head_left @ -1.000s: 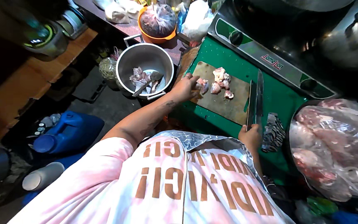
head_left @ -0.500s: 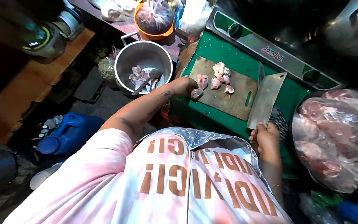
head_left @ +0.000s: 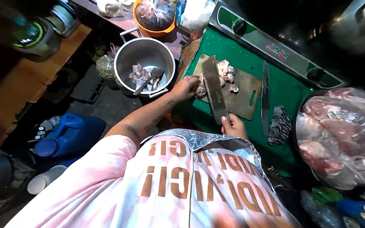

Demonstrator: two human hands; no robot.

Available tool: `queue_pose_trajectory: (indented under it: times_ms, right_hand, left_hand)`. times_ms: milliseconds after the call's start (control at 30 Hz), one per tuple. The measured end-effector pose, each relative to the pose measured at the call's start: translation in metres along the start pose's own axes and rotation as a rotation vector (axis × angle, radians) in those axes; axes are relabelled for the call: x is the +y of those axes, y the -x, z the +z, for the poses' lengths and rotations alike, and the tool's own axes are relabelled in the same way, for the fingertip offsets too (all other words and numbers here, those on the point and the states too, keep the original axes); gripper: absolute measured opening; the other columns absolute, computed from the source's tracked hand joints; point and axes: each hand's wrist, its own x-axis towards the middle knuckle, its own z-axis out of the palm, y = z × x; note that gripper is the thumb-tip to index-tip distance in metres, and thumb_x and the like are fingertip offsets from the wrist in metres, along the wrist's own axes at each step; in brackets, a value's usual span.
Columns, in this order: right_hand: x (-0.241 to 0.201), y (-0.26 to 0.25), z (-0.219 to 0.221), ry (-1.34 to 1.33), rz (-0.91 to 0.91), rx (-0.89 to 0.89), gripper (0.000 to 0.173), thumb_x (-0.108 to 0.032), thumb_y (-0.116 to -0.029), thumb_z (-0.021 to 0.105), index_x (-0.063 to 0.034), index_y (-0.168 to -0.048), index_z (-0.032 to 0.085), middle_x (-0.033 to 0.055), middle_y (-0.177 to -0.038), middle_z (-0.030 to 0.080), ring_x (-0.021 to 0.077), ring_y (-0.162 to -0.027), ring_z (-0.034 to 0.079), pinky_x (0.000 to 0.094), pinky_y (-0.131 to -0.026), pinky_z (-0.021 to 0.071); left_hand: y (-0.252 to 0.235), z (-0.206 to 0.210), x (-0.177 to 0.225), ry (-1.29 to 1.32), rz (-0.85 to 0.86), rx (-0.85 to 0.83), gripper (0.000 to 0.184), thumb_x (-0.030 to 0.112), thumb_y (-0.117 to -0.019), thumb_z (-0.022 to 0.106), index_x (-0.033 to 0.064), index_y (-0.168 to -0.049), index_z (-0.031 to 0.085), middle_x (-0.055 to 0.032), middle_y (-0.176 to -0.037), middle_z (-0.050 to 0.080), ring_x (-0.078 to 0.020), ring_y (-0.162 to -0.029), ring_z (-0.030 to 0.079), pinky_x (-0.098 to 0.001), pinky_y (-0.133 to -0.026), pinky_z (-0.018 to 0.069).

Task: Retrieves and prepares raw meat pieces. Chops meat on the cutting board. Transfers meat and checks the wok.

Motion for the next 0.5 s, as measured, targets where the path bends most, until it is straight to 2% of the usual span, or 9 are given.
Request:
queue_pose_trajectory:
  times_ms: [67,133,233,367,500]
  right_hand:
    - [-0.006,0.002,0.008,0.039,0.032,0.012,0.02,-0.016,-0.1096,0.05,0.0006,-0.106,0.061,-0.0004,-0.064,0.051,0.0038,-0.053,0.051,0.0204,-0.054,0.0467]
    - [-0.009,0.003,0.014,0.064,0.064,0.018,0.022,-0.017,-0.1102,0.049,0.0007,-0.107,0.06,0.001,-0.065,0.051,0.0058,-0.053,0.052,0.0227,-0.055,0.0484]
    - [-0.007,0.003,0.025,0.106,0.07,0.019,0.022,-0.019,-0.1104,0.048,-0.0008,-0.106,0.06,0.0018,-0.067,0.053,0.0073,-0.055,0.054,0.0254,-0.057,0.0493]
    - [0.001,0.005,0.039,0.201,0.037,0.042,0.023,-0.022,-0.1093,0.051,-0.0025,-0.103,0.062,0.0029,-0.069,0.056,0.0103,-0.059,0.056,0.0309,-0.063,0.0507]
    - [0.005,0.01,0.046,0.237,0.026,0.067,0.025,-0.023,-0.109,0.051,-0.0023,-0.104,0.063,0.005,-0.071,0.058,0.013,-0.061,0.058,0.0345,-0.064,0.0522]
  left_hand:
    - [-0.003,0.001,-0.004,0.0,0.05,-0.015,0.023,0.003,-0.0866,0.072,0.0006,-0.109,0.072,-0.0162,-0.11,0.073,-0.0335,-0.113,0.068,-0.0504,-0.105,0.0503]
    - [0.001,0.006,-0.003,-0.021,0.021,0.025,0.015,0.007,-0.0871,0.071,0.0014,-0.101,0.073,-0.015,-0.102,0.074,-0.033,-0.108,0.069,-0.0507,-0.101,0.0523]
    - [0.014,0.019,0.004,-0.033,-0.064,0.135,0.01,0.009,-0.0883,0.07,0.001,-0.094,0.073,-0.0159,-0.099,0.072,-0.0333,-0.102,0.07,-0.0519,-0.094,0.0551]
    - [0.025,0.025,0.01,-0.023,-0.144,0.191,0.013,0.012,-0.0929,0.068,-0.0008,-0.091,0.072,-0.0181,-0.101,0.072,-0.0343,-0.104,0.069,-0.0497,-0.095,0.0549]
    - [0.023,0.022,0.005,-0.007,-0.147,0.176,0.016,0.013,-0.0946,0.067,-0.0016,-0.096,0.072,-0.0191,-0.107,0.072,-0.0346,-0.106,0.07,-0.0501,-0.096,0.0549]
